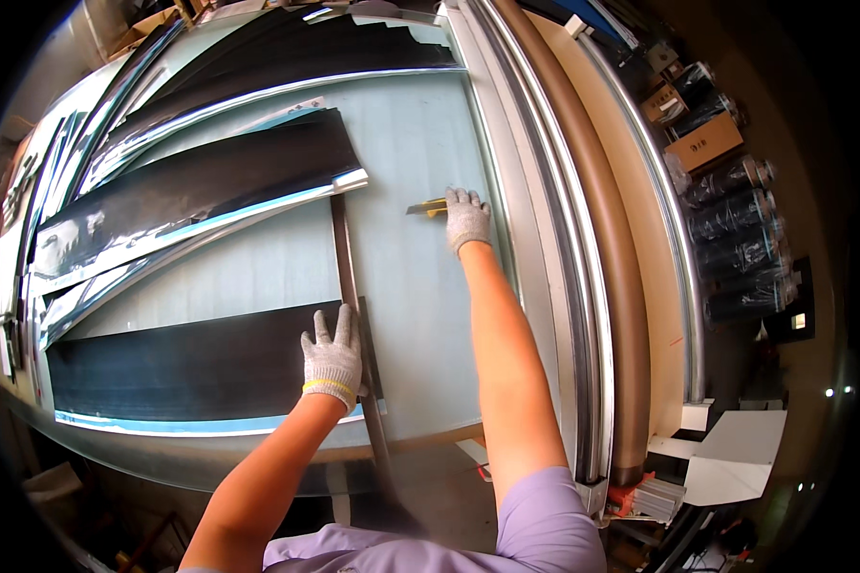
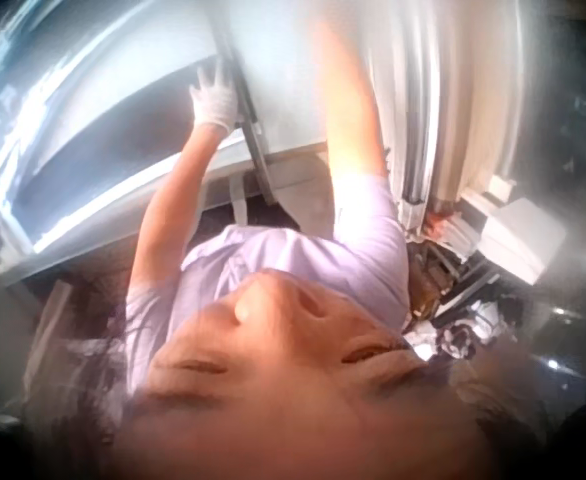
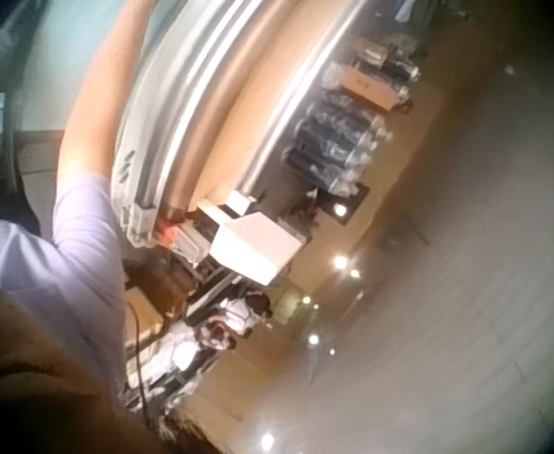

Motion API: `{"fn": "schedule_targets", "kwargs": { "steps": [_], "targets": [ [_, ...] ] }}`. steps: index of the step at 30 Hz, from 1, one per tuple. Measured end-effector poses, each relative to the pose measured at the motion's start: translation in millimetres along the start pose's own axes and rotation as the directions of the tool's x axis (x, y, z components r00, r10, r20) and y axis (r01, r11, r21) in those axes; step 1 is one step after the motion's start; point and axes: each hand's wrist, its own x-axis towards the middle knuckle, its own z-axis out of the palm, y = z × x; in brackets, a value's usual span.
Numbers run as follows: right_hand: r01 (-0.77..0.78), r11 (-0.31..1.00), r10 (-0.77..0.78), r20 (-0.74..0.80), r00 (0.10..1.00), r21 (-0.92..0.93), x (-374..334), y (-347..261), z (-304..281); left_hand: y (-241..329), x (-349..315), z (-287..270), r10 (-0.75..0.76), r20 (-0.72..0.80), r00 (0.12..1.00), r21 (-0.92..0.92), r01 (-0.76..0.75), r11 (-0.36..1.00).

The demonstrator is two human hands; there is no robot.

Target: The person measures and marks dark film sheets on a glass table using a metal ruler and a red marker. They then use a utility knife to cut along the marked lines, separating the film into smaller pieces. The person handles the film sheets and tools with gloved hands throughout the process.

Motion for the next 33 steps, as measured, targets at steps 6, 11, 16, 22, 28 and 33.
{"fn": "schedule_targets", "kwargs": {
  "steps": [6, 11, 16, 22, 28, 33],
  "targets": [
    [0.039, 0.999, -0.022, 0.397, 0.917, -0.036, -4, -5, -45, -3, 2, 8, 0.009, -0.047, 0.999, -0.027, -0.010, 1.000],
    [-0.303, 0.824, 0.199, 0.256, 0.946, 0.478, -127, -76, -52, -10, 1, 14, -0.021, -0.079, 0.997, 0.021, 0.022, 1.000],
    [-0.527, 0.473, 0.185, 0.505, 0.843, 0.707, -204, -119, -113, -7, -2, 6, 0.005, -0.058, 0.998, -0.045, -0.007, 0.999],
    [-0.393, 0.596, 0.063, 0.448, 0.892, 0.700, -199, -139, -98, -10, -4, 8, -0.005, -0.052, 0.999, -0.032, 0.003, 0.999],
    [-0.343, 0.654, 0.043, 0.419, 0.907, 0.675, -199, -151, -84, -8, -6, 8, 0.003, -0.094, 0.996, -0.072, -0.009, 0.997],
    [-0.306, 0.657, 0.038, 0.376, 0.926, 0.689, -222, -157, -75, -10, -5, 15, -0.007, -0.118, 0.993, -0.061, -0.001, 0.998]
  ]
}}
